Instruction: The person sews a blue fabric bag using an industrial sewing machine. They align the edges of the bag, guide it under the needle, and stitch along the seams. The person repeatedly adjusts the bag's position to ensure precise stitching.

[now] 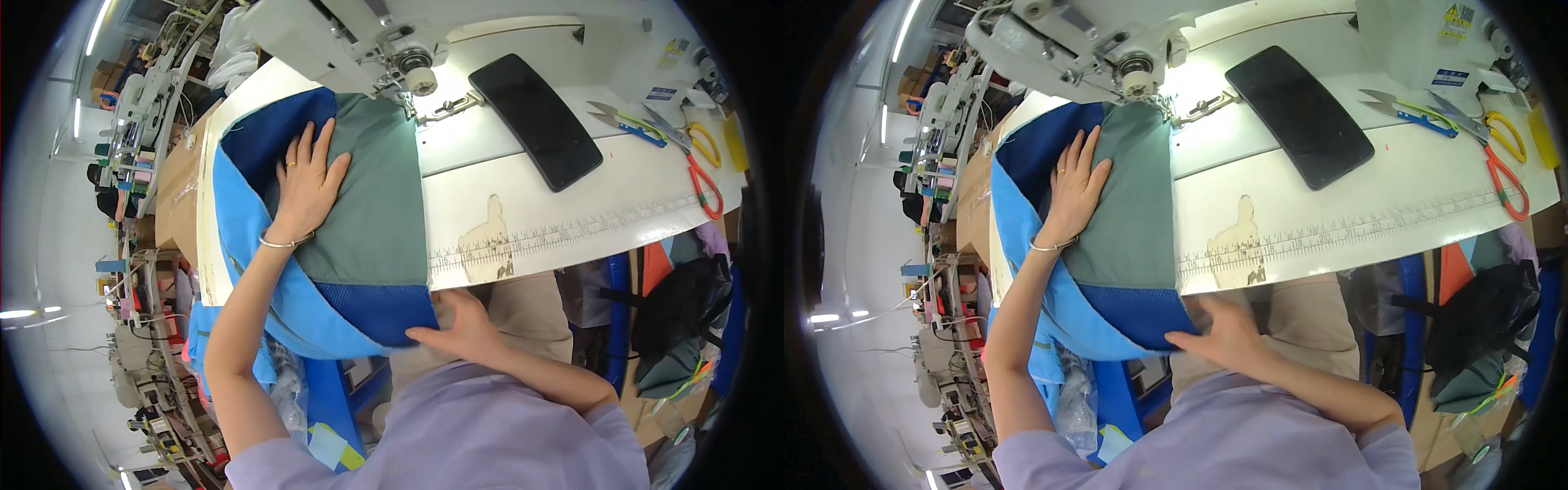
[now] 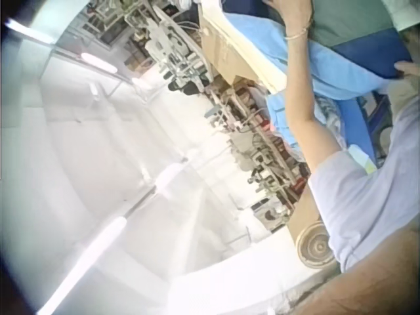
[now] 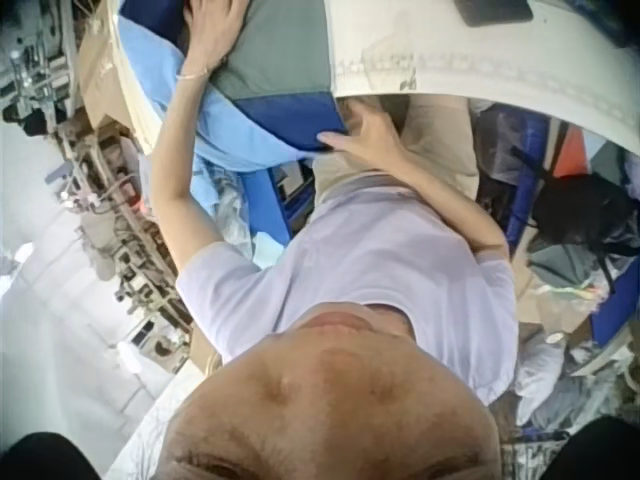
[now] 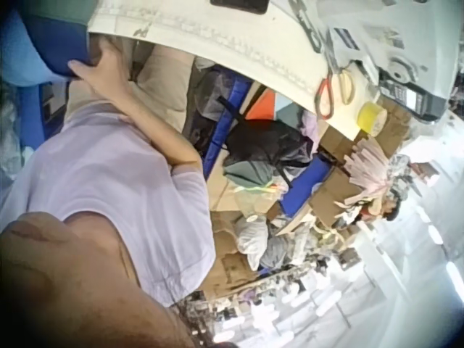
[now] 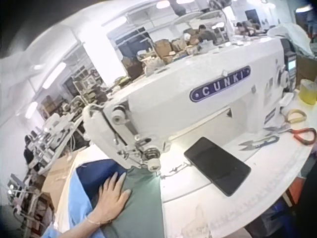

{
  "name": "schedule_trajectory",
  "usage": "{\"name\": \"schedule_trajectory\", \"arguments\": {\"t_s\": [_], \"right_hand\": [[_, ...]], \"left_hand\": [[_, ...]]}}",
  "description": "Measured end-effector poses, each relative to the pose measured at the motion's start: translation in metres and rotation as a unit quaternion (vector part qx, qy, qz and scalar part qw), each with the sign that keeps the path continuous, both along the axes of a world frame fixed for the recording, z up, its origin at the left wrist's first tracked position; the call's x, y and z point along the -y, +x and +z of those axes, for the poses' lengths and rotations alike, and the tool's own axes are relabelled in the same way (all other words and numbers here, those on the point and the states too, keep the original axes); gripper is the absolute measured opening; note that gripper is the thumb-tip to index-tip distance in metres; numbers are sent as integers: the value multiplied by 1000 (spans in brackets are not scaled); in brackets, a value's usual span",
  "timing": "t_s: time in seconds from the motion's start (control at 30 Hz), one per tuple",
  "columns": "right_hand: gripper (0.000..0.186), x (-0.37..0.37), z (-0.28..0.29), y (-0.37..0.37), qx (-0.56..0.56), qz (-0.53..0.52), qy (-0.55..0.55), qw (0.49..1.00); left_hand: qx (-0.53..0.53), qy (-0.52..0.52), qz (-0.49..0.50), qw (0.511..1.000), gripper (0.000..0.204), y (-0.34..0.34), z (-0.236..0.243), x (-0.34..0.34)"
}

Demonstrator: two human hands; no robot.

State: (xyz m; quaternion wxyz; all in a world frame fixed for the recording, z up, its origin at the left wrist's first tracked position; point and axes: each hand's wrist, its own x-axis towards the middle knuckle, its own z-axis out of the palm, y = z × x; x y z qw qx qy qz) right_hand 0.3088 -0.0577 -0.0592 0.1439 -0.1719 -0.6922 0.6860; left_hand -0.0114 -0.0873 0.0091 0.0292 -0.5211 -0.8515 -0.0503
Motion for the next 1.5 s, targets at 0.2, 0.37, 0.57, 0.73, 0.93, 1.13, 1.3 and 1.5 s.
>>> {"name": "schedule_trajectory", "arguments": {"t_s": [0.2,0.37,0.57,0.73,0.93,1.13,1.3,1.5], "right_hand": [[61,-6,-15,-26,-21,36,-29,999],[34,9,20,0,-19,118,-148,982],[29,16,54,13,-40,48,-354,933],[27,30,38,17,-58,0,-229,972],[31,29,42,16,-163,-94,19,982],[44,8,51,21,-89,-21,-86,992],[49,18,38,22,-52,-9,-190,980],[50,5,53,21,-109,-42,-6,993]], "left_hand": [[-2,-9,-23,1000,64,-1,6,-2],[48,-7,-54,997,63,-10,21,-8],[-38,-14,-97,994,59,25,57,-17],[-51,20,-307,950,50,101,74,-23],[-51,8,-366,929,52,99,65,-24],[-51,63,-331,940,50,100,62,-13],[-28,78,-334,939,40,100,58,-19],[21,-45,-336,941,23,112,67,-38]]}}
